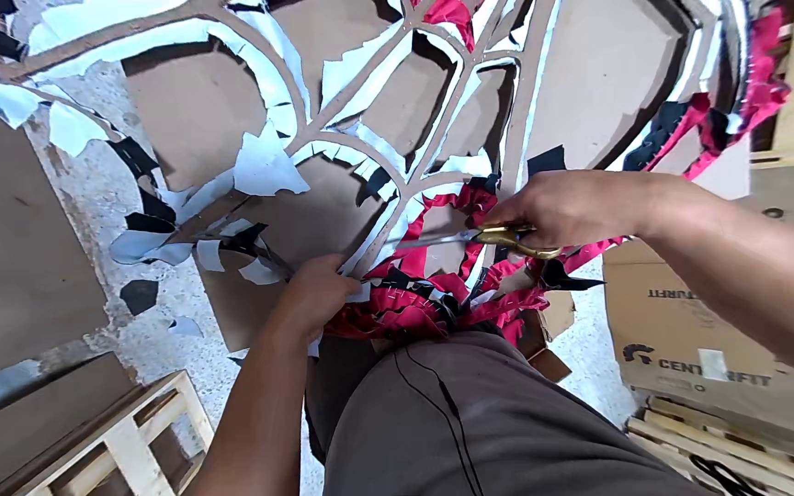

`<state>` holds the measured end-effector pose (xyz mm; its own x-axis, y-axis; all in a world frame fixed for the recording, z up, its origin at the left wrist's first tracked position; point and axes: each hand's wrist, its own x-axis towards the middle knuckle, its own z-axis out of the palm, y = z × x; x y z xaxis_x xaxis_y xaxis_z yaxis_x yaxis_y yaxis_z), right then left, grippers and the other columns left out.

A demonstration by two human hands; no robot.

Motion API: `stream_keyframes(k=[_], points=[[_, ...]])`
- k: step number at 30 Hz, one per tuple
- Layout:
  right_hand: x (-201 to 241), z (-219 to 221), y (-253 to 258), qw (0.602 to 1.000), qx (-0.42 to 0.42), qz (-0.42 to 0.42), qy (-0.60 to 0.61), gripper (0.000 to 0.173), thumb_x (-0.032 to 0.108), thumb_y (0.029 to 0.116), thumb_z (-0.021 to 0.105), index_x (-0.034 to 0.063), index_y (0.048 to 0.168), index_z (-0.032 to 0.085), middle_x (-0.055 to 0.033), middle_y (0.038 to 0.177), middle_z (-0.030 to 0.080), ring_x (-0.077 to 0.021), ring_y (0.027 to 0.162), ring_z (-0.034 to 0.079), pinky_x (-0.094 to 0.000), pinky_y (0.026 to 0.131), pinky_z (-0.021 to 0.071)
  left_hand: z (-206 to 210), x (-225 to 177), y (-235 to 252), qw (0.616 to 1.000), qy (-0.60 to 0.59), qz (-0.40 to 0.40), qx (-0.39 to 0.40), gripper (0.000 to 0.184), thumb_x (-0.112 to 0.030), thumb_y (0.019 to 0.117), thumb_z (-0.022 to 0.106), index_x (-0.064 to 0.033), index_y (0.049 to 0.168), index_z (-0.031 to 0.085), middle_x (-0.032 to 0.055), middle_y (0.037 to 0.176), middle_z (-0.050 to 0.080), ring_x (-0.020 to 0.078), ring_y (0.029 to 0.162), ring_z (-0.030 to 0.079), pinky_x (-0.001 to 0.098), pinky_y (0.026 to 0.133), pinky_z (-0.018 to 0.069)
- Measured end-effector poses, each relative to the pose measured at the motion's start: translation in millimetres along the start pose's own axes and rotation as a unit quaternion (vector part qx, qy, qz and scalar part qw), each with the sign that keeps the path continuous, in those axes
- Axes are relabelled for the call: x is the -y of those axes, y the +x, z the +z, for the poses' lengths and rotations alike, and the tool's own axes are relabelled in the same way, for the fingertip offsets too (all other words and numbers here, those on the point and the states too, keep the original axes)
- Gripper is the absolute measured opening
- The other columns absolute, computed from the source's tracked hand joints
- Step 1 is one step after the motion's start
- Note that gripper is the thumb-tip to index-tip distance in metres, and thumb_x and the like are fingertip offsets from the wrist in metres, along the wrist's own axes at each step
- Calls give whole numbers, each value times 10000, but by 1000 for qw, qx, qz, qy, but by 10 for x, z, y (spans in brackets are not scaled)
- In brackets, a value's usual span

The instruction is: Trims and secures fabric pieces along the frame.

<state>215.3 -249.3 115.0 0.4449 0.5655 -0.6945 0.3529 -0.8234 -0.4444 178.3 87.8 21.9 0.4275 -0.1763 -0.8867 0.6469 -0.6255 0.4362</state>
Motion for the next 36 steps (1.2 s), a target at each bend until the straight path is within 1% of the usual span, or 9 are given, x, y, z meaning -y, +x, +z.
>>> stream_keyframes(k=[5,11,15,17,22,25,28,31,36], points=[[-283,488,-258,976,-145,161,31,464,196,916,750,160,1363,632,-117,1068,731,-322,941,713,-597,822,564,-50,-20,108,993,72,26,92,372,-88,944,715,-56,1300,612,169,1147,684,302,1046,666,536,888,546],[-263,955,-193,947,-194,254,29,616,158,940,710,194,1516,497,-198,1263,670,-431,1127,661,-641,875,546,-28,-48,195,988,126,3,90,357,-141,908,780,13,1195,634,189,1041,700,307,953,692,524,843,571],[-9,1128,-230,905,-328,266,52,417,220,999,635,113,1401,607,-167,1257,687,-392,1170,656,-608,918,546,-48,-55,210,984,148,10,98,298,-149,911,779,7,1136,662,174,990,706,292,899,693,510,796,575],[270,1324,-301,867,-402,259,139,280,272,1024,592,105,1213,711,-103,1090,738,-290,1013,717,-560,869,580,-76,-105,185,979,176,5,107,289,-176,925,769,-3,1129,659,163,974,704,282,878,695,498,779,582],[1115,2261,-196,754,-313,270,511,264,394,1013,626,174,930,747,49,806,739,-110,734,708,-422,720,615,-115,-149,156,976,199,-19,82,346,-231,910,791,-2,1138,669,173,999,709,299,915,693,523,813,574],[1407,2614,84,647,-284,274,652,335,403,1040,591,118,947,741,14,841,758,-129,771,725,-378,753,617,-108,-169,174,982,164,-22,92,344,-165,913,780,21,1169,643,173,1025,707,286,925,696,492,821,582],[1611,2724,395,438,-357,248,787,376,345,1066,554,-12,1118,663,-106,1002,760,-205,916,744,-404,859,614,-129,-168,182,983,148,-24,109,361,-129,922,761,34,1208,613,185,1045,704,289,921,703,481,806,595],[1628,2696,705,245,-447,146,848,375,325,1053,573,14,1259,604,-118,1083,736,-203,972,730,-399,905,608,-141,-183,198,984,130,-26,121,357,-102,929,740,28,1234,607,184,1061,703,286,936,700,477,818,593],[1724,2555,1245,55,-520,23,852,283,242,1011,614,69,1235,598,-119,1059,719,-203,955,714,-407,853,610,-150,-150,183,984,125,-23,121,389,-119,938,729,15,1273,584,175,1106,698,271,972,697,466,835,592]])
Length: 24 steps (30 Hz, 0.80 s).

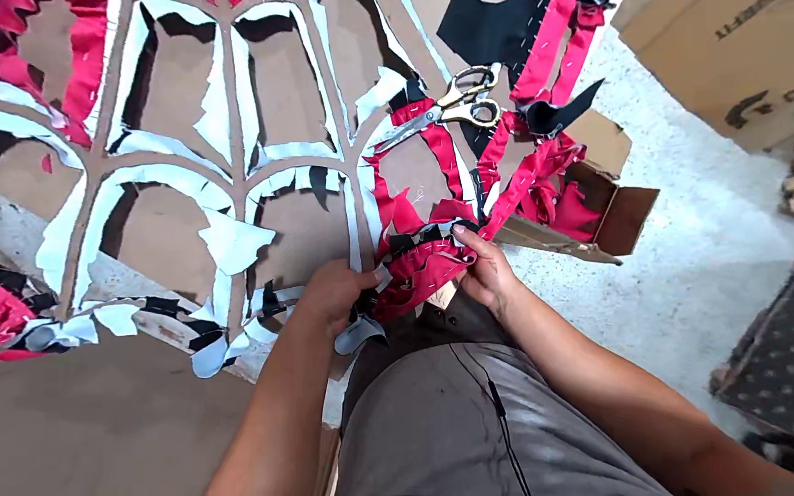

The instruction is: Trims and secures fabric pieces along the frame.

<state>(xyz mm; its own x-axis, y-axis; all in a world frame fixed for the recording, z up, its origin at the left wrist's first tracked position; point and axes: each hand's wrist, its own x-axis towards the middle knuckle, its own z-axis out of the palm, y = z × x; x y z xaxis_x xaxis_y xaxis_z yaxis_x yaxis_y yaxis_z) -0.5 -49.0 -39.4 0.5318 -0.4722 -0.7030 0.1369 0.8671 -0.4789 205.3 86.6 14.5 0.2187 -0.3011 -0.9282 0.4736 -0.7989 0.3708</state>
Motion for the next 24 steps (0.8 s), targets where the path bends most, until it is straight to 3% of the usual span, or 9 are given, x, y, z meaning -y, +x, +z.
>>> stream_keyframes(k=[3,6,11,16,18,21,22,24], points=[[-118,12,53,998,9,-49,38,262,195,989,640,58,1209,602,-123,1032,720,-203,936,717,-412,847,613,5,-6,-6,1000,-3,20,14,353,-121,968,689,11,1273,570,162,1111,691,255,982,694,449,846,590],[-144,-8,74,996,9,-84,39,255,158,979,647,44,1202,601,-123,1017,721,-203,920,721,-414,843,616,44,-26,39,999,-3,38,25,358,-208,980,696,2,1251,595,136,1086,710,227,974,702,432,854,594],[-158,-41,102,995,6,-85,47,255,154,965,666,28,1180,614,-129,998,721,-200,907,719,-411,840,615,-18,5,119,995,70,55,33,388,-272,965,727,-14,1231,612,147,1035,730,247,897,726,453,764,615],[-117,-32,102,995,19,-87,49,248,142,967,658,39,1187,611,-126,1008,725,-202,910,723,-411,842,617,-73,-36,163,991,116,66,32,403,-285,931,770,-12,1191,630,138,984,734,242,855,726,451,740,617],[-156,-12,83,995,18,-83,55,253,187,989,636,47,1198,612,-125,1021,722,-201,928,719,-411,849,614,-93,-48,159,989,132,61,38,394,-302,930,769,-13,1166,646,137,965,734,245,834,726,454,722,619],[-295,24,-43,995,49,-57,66,400,432,1035,540,111,1267,597,-84,1108,710,-173,1014,695,-385,888,595,-126,-83,149,984,164,60,46,421,-378,966,716,-16,1169,644,146,967,721,255,852,711,469,749,603],[-354,38,-89,993,68,-52,80,446,486,1016,559,121,1269,603,-77,1132,709,-168,1041,688,-379,908,587,-145,-123,137,982,171,69,42,446,-427,992,666,-31,1198,639,138,993,716,247,884,705,469,782,597],[-464,79,-154,988,94,-46,115,423,460,978,641,107,1211,643,-86,1117,720,-179,1047,693,-389,925,586,-161,-207,132,983,151,101,-8,484,-499,1018,588,-51,1179,676,134,1008,720,255,916,702,497,805,592]])
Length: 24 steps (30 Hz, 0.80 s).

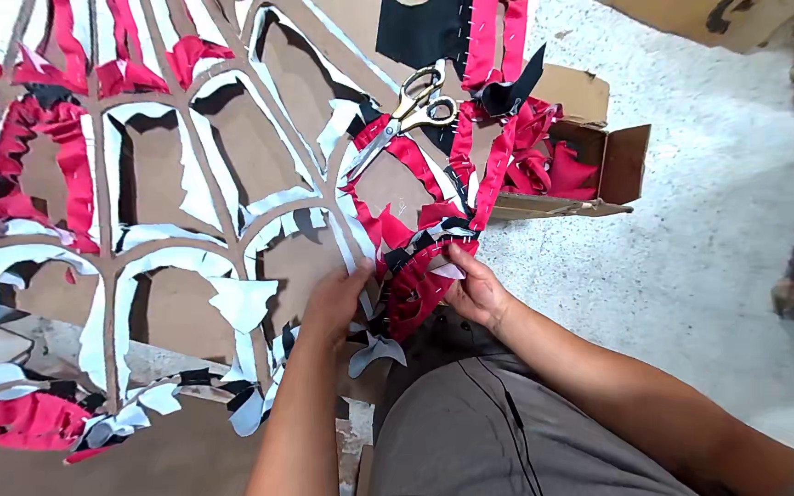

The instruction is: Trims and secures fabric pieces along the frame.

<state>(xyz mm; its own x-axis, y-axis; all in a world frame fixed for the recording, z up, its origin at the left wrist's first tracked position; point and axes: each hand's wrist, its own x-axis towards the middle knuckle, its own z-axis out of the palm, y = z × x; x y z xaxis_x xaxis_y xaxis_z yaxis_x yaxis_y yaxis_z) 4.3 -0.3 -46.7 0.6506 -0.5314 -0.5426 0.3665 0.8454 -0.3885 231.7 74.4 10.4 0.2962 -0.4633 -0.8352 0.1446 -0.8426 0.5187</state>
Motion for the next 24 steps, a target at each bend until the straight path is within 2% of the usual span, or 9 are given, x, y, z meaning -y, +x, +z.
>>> stream_keyframes(k=[3,6,7,9,11,14,18,20,24], points=[[-93,36,-45,1000,-11,5,-5,300,356,982,650,106,1147,671,-71,1073,727,-165,1019,693,-389,919,583,14,-149,90,999,-1,-4,-35,582,-570,1040,485,-45,1209,668,164,1103,701,292,1032,679,557,891,556],[-169,138,-33,995,-90,4,-41,176,208,993,635,73,1103,665,-77,1001,727,-164,935,700,-391,863,593,147,-137,150,998,16,-17,-53,705,-645,1036,400,-6,1179,662,205,1147,677,337,1094,651,604,924,526],[-185,159,-11,992,-113,2,-52,160,186,982,657,60,1080,671,-86,976,724,-170,907,699,-396,843,594,212,-120,141,997,25,-6,-73,725,-657,1037,374,2,1099,672,204,1066,680,337,1022,658,598,870,533],[-205,162,6,989,-125,-9,-83,144,180,976,670,50,1038,678,-93,943,717,-172,876,690,-397,816,590,355,-77,125,989,62,30,-127,737,-652,1050,324,-12,873,644,167,797,626,307,753,620,545,665,505],[-207,133,5,985,-116,-27,-124,160,189,978,683,38,1029,686,-98,917,712,-175,842,688,-393,787,595,417,-47,138,985,68,46,-151,710,-627,1061,325,-31,811,618,135,702,576,277,645,577,505,588,478],[-201,85,18,982,-105,-46,-152,159,179,966,707,29,1012,683,-96,901,710,-172,824,688,-390,782,598,410,-38,164,985,45,45,-157,670,-616,1052,383,-33,844,638,128,734,606,266,686,606,509,636,505],[-173,50,16,982,-85,-38,-167,171,179,980,693,24,1050,679,-99,919,714,-173,835,693,-382,786,602,368,14,176,986,26,58,-151,669,-649,1031,399,-61,814,631,92,668,573,227,612,572,460,575,483],[-110,51,-12,976,-88,-7,-198,198,217,989,685,36,1067,676,-95,925,711,-171,828,688,-368,763,596,299,41,160,991,27,52,-119,668,-674,1013,412,-72,877,669,90,709,611,221,650,602,468,610,517],[232,128,-200,928,-84,121,-341,337,326,1022,642,17,1157,652,-107,937,744,-209,836,743,-411,793,639,149,105,6,998,65,8,3,461,-476,940,723,-46,1102,696,124,888,715,244,788,690,483,720,585]])
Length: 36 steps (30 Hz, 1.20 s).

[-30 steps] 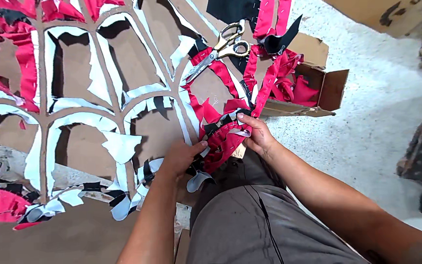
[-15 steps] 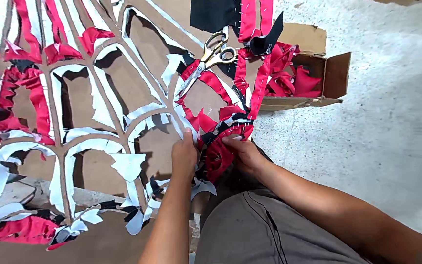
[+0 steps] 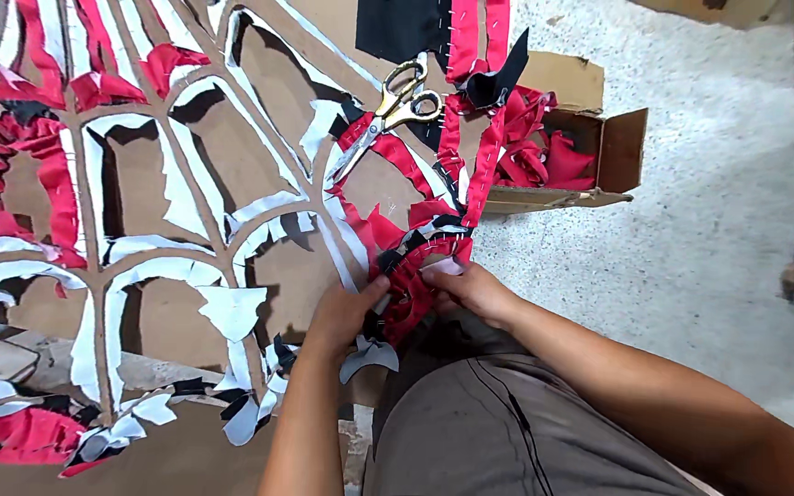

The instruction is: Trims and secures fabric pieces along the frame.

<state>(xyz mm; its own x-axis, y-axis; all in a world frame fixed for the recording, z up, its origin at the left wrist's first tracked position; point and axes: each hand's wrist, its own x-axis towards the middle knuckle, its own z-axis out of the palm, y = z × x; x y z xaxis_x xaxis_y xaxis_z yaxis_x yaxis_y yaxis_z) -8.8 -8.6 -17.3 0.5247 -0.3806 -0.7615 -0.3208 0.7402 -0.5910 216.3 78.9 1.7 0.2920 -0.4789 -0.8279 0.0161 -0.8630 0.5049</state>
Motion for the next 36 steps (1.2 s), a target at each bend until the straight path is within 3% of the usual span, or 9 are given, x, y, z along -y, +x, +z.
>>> stream_keyframes(k=[4,8,13,15,18,21,25,31,36], points=[[530,-266,-252,934,13,29,-356,418,451,1032,589,86,878,723,-35,742,742,-174,617,704,-413,621,602,19,5,-31,997,-44,-55,14,438,-373,896,796,-2,1089,666,129,875,711,226,754,689,425,684,582],[1108,-388,-80,812,-162,-253,-501,300,395,1015,589,142,941,732,-7,750,695,-163,682,681,-467,655,580,18,-25,7,994,-98,-47,32,426,-338,920,780,7,1138,658,141,904,712,236,788,688,426,704,586],[1850,-321,878,620,-123,-416,-653,583,436,993,604,135,1487,527,-84,1537,512,-277,1439,455,-520,1187,358,139,-102,83,984,-162,-17,-77,544,-528,968,657,-6,1120,689,147,956,715,260,896,695,485,805,584],[2003,-349,1234,570,-83,-413,-706,613,500,1003,561,172,1517,498,-87,1579,464,-283,1495,385,-580,1248,227,198,-195,134,980,-154,-19,-124,568,-550,983,622,5,1084,690,165,942,705,284,904,688,515,811,571],[2134,-462,1493,522,-42,-458,-718,451,479,1035,517,141,1288,675,-91,1320,648,-289,1323,560,-552,1219,313,275,-322,201,976,-123,-22,-179,536,-513,1009,604,16,1043,684,163,847,674,282,788,665,507,729,561],[2185,-602,1580,532,-84,-479,-693,396,424,1043,515,87,1116,709,-108,1148,696,-298,1193,626,-478,1153,405,303,-399,202,977,-79,-35,-196,544,-489,1023,591,44,1094,677,184,883,674,301,834,665,530,779,551],[2324,-590,1612,624,-147,-385,-664,541,519,993,568,99,1322,655,-128,1297,647,-312,1248,586,-488,1102,435,340,-421,165,975,-67,-36,-208,504,-453,1034,589,39,993,688,155,817,659,265,772,657,496,731,552],[2852,-152,1817,695,51,-127,-706,559,551,880,733,37,1092,673,-169,981,677,-354,946,665,-618,803,526,353,-384,186,973,-94,-45,-204,480,-451,1030,594,15,980,696,130,820,673,243,784,673,485,745,565],[2882,-98,1934,699,105,-103,-700,503,492,905,741,0,980,670,-158,890,653,-317,849,652,-573,756,524,351,-404,181,976,-57,-59,-204,515,-478,1033,574,20,982,694,149,837,668,279,828,664,525,773,538]])
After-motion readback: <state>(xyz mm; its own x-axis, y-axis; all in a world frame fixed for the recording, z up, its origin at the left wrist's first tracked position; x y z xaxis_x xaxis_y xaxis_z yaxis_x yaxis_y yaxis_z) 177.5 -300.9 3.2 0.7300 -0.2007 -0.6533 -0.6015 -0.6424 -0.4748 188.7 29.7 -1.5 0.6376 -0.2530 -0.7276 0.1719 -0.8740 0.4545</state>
